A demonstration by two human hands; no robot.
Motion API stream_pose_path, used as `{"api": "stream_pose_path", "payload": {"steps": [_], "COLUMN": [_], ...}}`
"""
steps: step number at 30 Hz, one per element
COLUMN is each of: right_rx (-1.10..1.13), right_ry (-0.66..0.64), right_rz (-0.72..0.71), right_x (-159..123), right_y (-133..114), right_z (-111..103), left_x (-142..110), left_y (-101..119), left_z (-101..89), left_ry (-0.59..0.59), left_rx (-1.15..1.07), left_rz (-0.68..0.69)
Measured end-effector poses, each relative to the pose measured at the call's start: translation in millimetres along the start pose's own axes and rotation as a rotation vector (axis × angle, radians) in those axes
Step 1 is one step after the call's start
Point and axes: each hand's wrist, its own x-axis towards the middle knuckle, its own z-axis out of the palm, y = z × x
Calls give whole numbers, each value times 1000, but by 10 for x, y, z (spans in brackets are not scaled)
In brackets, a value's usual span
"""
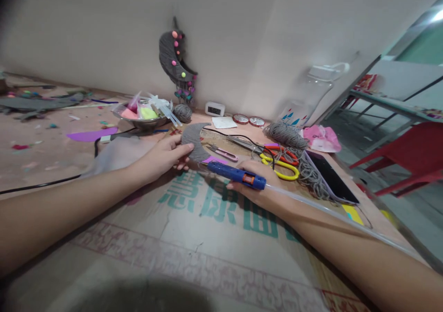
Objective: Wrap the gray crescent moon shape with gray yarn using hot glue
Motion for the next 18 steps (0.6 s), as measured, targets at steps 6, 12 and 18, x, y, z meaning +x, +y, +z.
{"api": "stream_pose_path", "payload": {"steps": [6,12,18], "right_rx": [50,26,-23], "right_ry": [13,29,21], "right_rz": [38,38,45], "right_x": [1,5,5], "right_y": [-74,-57,-22], "right_z": [-18,7,14], "left_x": [14,11,14], "left_y": [-25,-34,-39], "left_z": [-24,-35,-28], "left_ry": [26,20,25], "left_rx": [63,84,65], "left_rz": [38,54,48]}}
